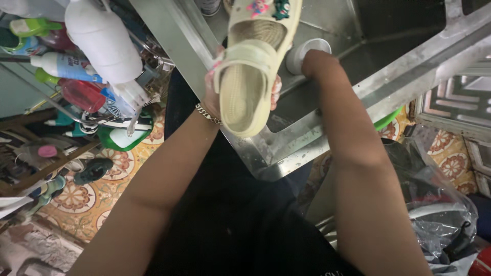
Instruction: The person cleans two cream-colored clog-style shoes. The person scrubs the upper surfaces and the lugged outsoles with a small orange-handled brush and white cleaning paste before rinsing the clogs under a stream of water in a metal sink.
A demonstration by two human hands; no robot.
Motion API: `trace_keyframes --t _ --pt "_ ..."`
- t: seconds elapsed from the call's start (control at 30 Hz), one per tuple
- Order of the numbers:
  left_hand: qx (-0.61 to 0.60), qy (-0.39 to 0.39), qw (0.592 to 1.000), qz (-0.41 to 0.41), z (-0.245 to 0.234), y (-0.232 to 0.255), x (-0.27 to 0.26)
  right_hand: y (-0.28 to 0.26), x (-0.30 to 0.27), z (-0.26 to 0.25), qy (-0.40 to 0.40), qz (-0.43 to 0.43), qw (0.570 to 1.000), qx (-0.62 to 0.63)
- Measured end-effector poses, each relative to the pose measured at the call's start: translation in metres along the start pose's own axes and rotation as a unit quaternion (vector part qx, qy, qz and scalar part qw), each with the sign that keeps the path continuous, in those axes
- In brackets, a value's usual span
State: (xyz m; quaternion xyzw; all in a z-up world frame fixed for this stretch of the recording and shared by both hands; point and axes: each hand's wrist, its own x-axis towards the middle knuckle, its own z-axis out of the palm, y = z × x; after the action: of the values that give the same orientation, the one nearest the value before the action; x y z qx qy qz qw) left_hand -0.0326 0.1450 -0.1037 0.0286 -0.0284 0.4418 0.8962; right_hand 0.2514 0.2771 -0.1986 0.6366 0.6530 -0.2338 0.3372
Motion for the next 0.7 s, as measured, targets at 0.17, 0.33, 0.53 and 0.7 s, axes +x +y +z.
trace_keyframes --t 0.17,0.33,0.53,0.7 --pt "-0.055 0.012 0.997 -0.046 0.002 0.003 0.004 0.013 -0.090 -0.037 0.104 -0.020 0.994 0.037" --pt "0.028 0.072 0.997 0.025 0.001 -0.004 0.014 0.011 -0.236 -0.021 0.324 -0.128 0.816 0.462" --pt "0.175 0.139 0.968 0.113 -0.054 -0.032 0.045 -0.057 -0.316 0.012 0.401 -0.135 0.778 0.465" --pt "0.286 0.173 0.934 0.123 -0.097 -0.054 0.055 -0.079 -0.294 0.016 0.512 -0.050 0.820 0.252"
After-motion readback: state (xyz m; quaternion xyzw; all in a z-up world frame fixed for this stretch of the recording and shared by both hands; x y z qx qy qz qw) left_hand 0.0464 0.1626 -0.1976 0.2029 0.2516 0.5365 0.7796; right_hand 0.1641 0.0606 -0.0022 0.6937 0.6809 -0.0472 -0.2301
